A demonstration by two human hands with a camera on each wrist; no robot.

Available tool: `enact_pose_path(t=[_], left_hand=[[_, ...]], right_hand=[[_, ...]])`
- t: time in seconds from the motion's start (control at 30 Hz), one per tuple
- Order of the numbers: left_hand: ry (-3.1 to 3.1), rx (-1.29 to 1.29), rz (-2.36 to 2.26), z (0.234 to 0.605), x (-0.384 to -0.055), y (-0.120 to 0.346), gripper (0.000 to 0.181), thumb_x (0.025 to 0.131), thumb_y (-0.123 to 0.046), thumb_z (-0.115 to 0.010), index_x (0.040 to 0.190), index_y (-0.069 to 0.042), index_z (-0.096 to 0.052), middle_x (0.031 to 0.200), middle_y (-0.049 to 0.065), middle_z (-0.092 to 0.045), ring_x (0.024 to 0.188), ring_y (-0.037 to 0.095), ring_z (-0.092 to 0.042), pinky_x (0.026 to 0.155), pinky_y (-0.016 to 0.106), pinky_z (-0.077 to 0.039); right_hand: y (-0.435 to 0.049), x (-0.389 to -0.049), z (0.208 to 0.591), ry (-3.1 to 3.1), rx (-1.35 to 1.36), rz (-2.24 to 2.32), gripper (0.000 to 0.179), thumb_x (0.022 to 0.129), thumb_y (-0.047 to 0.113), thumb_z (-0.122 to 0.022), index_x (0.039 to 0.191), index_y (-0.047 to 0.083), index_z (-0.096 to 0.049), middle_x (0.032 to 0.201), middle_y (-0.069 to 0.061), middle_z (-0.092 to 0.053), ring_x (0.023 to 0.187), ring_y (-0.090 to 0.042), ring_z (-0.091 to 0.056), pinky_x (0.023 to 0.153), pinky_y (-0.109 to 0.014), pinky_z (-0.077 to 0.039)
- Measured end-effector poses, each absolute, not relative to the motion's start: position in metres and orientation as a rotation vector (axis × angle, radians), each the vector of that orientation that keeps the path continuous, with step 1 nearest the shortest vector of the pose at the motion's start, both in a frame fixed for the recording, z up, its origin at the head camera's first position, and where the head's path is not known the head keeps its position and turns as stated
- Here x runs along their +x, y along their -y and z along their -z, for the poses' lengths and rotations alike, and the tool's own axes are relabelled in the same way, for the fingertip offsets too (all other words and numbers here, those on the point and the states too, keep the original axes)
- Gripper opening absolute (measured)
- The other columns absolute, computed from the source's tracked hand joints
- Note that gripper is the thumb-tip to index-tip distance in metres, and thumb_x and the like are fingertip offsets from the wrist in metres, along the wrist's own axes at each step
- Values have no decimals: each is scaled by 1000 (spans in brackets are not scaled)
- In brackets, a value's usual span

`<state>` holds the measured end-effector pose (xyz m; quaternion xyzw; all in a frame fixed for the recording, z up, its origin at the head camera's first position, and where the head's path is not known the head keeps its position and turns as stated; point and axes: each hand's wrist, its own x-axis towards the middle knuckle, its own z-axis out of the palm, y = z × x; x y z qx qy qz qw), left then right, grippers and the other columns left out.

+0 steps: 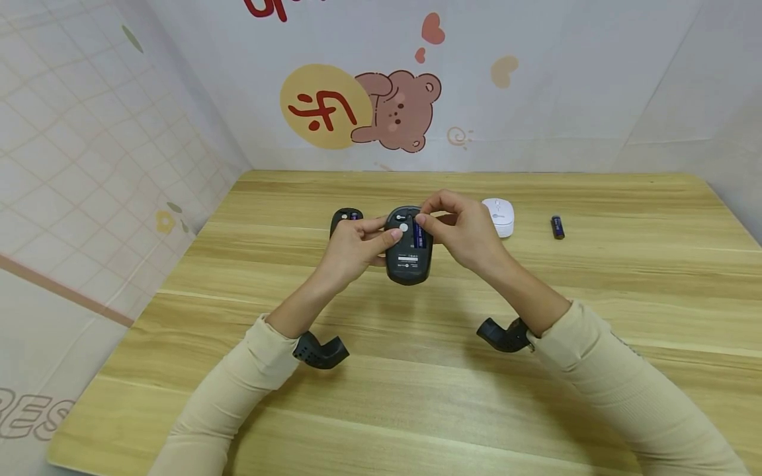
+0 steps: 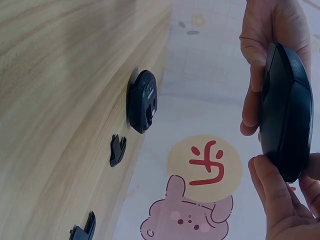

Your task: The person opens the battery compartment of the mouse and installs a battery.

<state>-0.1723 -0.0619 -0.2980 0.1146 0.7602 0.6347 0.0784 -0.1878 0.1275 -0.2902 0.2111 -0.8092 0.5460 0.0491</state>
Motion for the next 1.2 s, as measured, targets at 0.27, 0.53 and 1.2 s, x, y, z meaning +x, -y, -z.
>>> enact_pose_path(t=[0.27, 0.53, 1.2], left_hand=[[-2266, 332, -1905, 298, -173, 61, 45, 89, -16, -63, 130, 1, -51, 107, 18, -65, 86, 19, -67, 64, 28, -56], [-2264, 332, -1908, 298, -172, 61, 45, 89, -15, -63, 130, 1, -51, 106, 18, -65, 86, 18, -67, 65, 28, -56], [-2304, 321, -1871, 299, -175, 58, 46, 89, -18, -64, 130, -1, -52, 106, 17, -65, 85, 16, -67, 64, 27, -56]], right_hand=[[-127, -188, 291, 2467, 641, -1645, 12, 89, 1, -59, 93, -10, -58, 99, -15, -58, 74, -5, -64, 61, -22, -55], [-126, -187, 289, 2474, 611, -1643, 3, 87, -1, -61, 89, -4, -59, 102, -17, -59, 75, -4, -64, 61, -21, -55], [-130, -188, 291, 2508, 606, -1606, 9, 90, 3, -58, 93, -6, -56, 102, -16, -59, 75, -5, -64, 61, -21, -55]])
